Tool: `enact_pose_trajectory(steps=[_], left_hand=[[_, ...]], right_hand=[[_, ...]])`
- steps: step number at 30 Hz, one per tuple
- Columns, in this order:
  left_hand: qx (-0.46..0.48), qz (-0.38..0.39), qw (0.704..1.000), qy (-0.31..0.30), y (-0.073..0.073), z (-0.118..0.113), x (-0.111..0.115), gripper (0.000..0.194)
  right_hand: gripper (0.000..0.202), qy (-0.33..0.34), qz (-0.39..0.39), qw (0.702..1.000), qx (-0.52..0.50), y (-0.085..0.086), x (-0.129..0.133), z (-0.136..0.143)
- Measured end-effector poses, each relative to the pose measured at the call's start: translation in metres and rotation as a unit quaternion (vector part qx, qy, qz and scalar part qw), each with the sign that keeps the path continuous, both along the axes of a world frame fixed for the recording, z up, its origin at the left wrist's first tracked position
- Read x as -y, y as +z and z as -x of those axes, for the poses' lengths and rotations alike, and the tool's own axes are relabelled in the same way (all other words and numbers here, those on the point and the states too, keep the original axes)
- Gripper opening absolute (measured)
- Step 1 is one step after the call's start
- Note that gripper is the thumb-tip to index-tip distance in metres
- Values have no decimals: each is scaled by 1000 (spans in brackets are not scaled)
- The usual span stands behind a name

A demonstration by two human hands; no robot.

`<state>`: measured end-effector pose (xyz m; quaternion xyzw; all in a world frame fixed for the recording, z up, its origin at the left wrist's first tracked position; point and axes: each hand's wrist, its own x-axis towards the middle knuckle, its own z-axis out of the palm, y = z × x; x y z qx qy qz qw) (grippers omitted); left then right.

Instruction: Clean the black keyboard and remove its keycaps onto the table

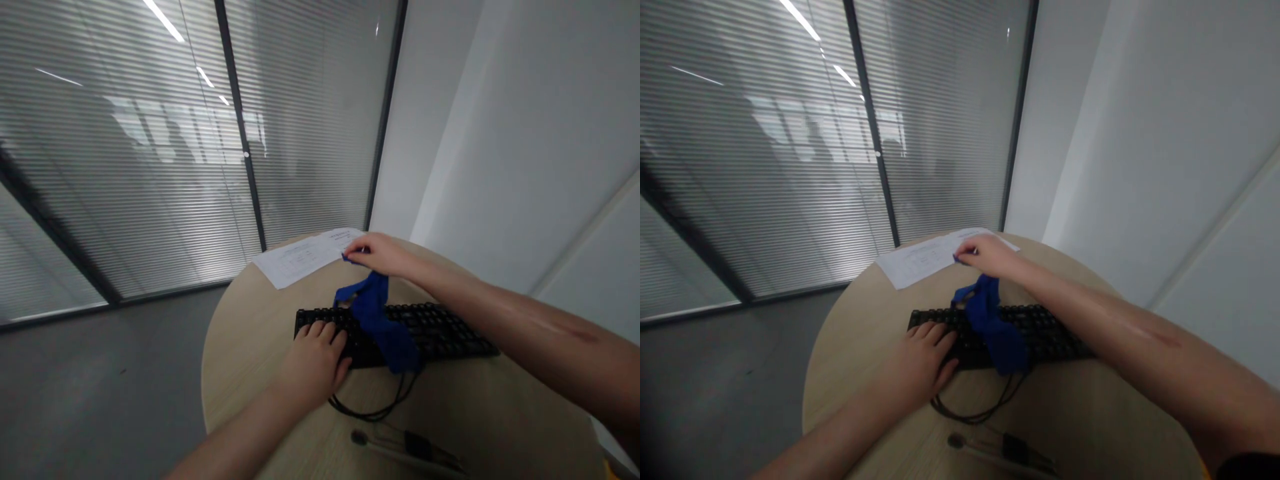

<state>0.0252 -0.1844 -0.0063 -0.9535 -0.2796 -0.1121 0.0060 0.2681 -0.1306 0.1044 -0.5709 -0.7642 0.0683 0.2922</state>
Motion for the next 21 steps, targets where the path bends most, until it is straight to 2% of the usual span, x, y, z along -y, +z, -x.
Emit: enact_pose_trajectory(steps=[3, 4, 6, 8, 13, 17, 21], left_hand=[[0, 3, 999, 34, 0, -2, 6, 39], [5, 4, 999, 46, -1, -2, 6, 40], [15, 6, 997, 69, -2, -1, 3, 41], [18, 8, 995, 96, -1, 3, -5, 39], [22, 23, 981, 190, 5, 24, -37, 41], [20, 112, 964, 239, 7, 38, -53, 50], [15, 170, 955, 245, 5, 39, -56, 48]], right_hand=[[19, 15, 100, 995, -3, -63, -4, 16], [22, 27, 118, 993, 0, -78, -5, 19], [29, 38, 137, 990, 1, -94, -6, 20], [29, 43, 154, 987, 15, -98, -6, 16], [22, 44, 223, 970, 83, -89, -6, 4], [25, 27, 219, 972, 80, -88, -4, 5], [27, 22, 212, 975, 62, -89, -7, 15]])
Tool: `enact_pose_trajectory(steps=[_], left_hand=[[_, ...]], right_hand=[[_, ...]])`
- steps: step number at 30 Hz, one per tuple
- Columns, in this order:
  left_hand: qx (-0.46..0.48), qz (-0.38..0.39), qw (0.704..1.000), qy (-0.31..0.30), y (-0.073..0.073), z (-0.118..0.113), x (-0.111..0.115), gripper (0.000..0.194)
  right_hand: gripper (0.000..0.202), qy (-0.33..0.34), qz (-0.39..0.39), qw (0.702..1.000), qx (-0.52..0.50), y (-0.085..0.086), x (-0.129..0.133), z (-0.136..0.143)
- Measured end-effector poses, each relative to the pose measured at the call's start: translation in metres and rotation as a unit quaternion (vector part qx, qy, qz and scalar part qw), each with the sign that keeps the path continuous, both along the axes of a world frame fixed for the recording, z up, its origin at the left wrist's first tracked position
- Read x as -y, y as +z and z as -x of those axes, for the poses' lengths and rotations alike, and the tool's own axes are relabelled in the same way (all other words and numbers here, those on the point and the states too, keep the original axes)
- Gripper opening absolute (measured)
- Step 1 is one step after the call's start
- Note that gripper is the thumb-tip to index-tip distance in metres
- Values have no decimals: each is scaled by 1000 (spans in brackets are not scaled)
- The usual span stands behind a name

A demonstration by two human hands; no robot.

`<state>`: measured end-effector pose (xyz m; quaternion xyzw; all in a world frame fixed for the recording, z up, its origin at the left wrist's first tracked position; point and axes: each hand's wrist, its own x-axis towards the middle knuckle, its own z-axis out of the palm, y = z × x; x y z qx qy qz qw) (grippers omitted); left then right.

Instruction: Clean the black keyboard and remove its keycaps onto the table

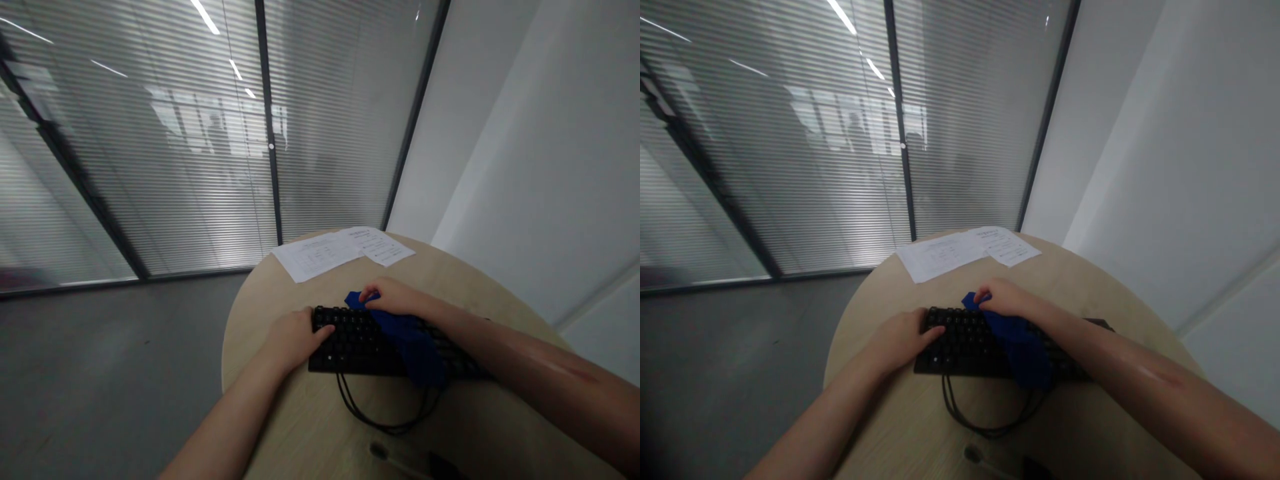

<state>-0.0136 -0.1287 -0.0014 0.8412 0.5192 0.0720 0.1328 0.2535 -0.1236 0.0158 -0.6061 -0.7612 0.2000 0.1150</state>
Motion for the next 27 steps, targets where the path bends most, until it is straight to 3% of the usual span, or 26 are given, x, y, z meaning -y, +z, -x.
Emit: enact_pose_trajectory(steps=[9, 16, 19, 27], left_hand=[[35, -13, 999, -5, -8, -3, 0, 40], [63, 28, 998, 8, -9, -1, -4, 40], [75, 28, 997, 8, -12, -1, -6, 40], [68, 26, 997, 14, -16, 0, -10, 46]], right_hand=[[21, 5, -9, 1000, 29, -2, -20, 41], [24, 19, -40, 998, 36, 0, -28, 83], [23, 35, -32, 997, 57, 4, -28, 79], [23, 53, 25, 989, 136, 21, -15, 31]])
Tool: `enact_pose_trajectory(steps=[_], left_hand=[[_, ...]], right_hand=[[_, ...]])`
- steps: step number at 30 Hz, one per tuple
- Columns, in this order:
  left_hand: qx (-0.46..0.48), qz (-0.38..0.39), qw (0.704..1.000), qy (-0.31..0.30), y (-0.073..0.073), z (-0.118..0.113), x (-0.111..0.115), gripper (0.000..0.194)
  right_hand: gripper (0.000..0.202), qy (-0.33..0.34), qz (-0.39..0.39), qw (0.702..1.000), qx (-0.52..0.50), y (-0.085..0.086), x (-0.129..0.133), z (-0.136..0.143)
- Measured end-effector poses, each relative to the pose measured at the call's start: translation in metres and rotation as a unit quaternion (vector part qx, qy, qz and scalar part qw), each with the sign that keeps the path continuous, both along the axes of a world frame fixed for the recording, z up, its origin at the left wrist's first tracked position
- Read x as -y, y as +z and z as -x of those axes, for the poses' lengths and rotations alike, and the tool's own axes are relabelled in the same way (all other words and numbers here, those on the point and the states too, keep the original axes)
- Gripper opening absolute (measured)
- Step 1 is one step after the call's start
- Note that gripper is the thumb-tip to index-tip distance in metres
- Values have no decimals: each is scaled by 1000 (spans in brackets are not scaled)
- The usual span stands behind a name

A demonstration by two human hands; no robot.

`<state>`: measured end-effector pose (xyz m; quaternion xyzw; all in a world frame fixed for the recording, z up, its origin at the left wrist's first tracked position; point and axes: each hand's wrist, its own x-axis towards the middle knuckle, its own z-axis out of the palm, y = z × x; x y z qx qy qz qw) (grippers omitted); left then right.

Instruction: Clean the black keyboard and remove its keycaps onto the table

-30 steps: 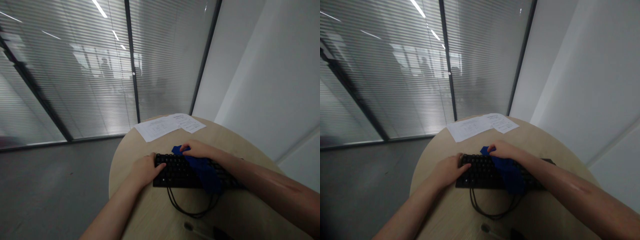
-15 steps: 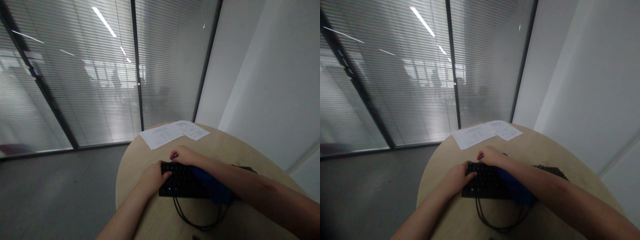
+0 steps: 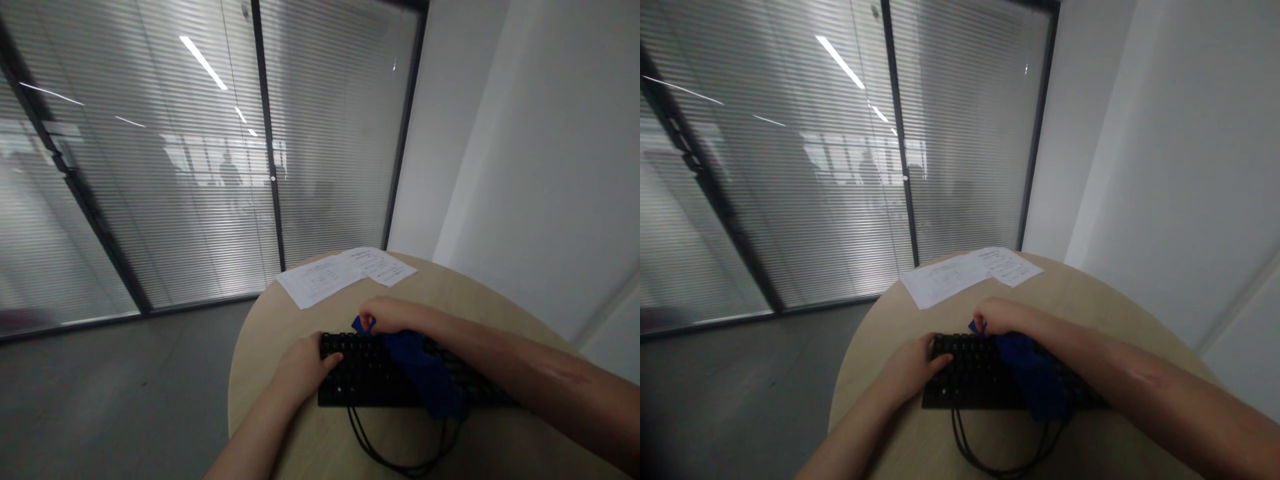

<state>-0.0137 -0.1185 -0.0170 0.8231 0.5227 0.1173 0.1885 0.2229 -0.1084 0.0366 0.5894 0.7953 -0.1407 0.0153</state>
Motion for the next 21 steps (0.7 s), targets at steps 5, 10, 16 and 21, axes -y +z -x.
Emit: enact_pose_trajectory(steps=[5, 10, 16, 21], left_hand=[[4, -1, 1000, -4, -2, 0, -1, 46], [0, 2, 1000, -8, 4, 0, 2, 45], [-13, -12, 1000, -22, 4, -2, 1, 44], [-11, -15, 999, -30, 1, -1, -3, 47]], right_hand=[[27, -14, -8, 1000, 7, -1, 5, 0], [26, -41, -35, 998, -19, -11, 0, 8], [24, -34, -32, 997, -61, -17, -16, 25], [21, -10, -24, 995, -94, -17, -24, 52]])
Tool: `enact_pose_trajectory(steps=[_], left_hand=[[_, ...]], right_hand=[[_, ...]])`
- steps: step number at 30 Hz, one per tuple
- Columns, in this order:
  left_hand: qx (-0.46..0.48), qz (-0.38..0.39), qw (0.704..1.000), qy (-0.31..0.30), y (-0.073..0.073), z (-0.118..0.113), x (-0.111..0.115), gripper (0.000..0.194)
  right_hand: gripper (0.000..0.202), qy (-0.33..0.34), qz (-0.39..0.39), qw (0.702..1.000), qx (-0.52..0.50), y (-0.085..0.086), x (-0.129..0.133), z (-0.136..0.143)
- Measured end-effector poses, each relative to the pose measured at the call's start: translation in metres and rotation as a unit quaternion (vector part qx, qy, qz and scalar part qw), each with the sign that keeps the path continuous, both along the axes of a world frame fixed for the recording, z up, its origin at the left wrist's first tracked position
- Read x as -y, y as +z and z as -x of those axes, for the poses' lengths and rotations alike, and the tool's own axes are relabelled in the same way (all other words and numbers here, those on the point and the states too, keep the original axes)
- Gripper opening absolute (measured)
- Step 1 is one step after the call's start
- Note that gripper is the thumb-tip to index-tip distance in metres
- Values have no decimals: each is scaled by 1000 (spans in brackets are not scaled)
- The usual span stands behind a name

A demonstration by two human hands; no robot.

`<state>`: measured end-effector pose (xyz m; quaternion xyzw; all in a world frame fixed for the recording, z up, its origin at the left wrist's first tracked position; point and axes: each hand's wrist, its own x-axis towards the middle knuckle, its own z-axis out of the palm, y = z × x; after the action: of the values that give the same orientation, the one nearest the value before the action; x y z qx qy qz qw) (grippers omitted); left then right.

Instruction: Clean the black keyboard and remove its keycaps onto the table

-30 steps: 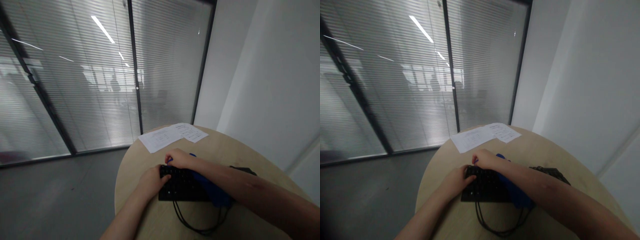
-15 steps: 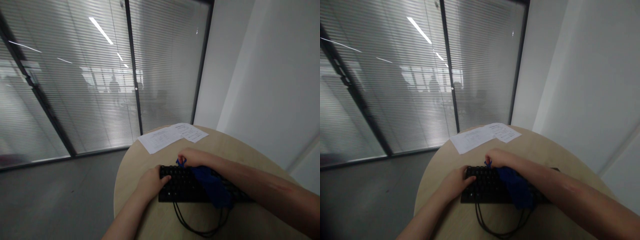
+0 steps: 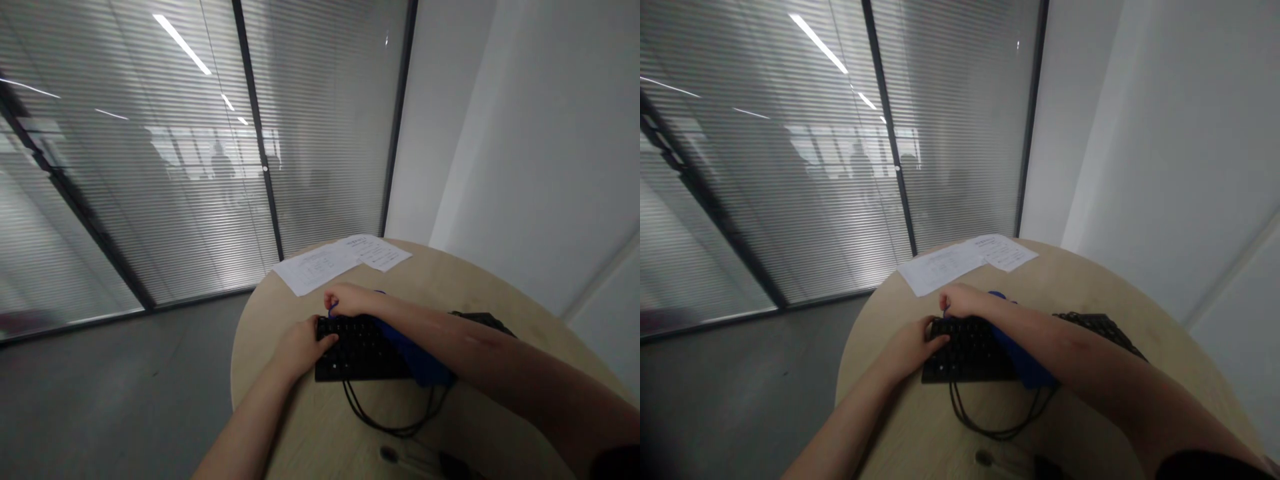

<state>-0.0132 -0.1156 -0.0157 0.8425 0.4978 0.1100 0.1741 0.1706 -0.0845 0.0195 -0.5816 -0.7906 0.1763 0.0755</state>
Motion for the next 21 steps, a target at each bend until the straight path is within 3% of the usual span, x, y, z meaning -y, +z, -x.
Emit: enact_pose_trajectory(steps=[5, 16, 21], left_hand=[[4, 2, 1000, 12, -2, 0, -1, 51], [12, 13, 1000, 14, 2, -2, 0, 56], [32, 8, 999, 2, 0, 0, -1, 53]], right_hand=[[20, 21, -5, 1000, -3, 2, 5, 6], [27, 11, 59, 996, 67, 19, 17, -58], [22, -1, 41, 998, 39, 22, 18, -56]])
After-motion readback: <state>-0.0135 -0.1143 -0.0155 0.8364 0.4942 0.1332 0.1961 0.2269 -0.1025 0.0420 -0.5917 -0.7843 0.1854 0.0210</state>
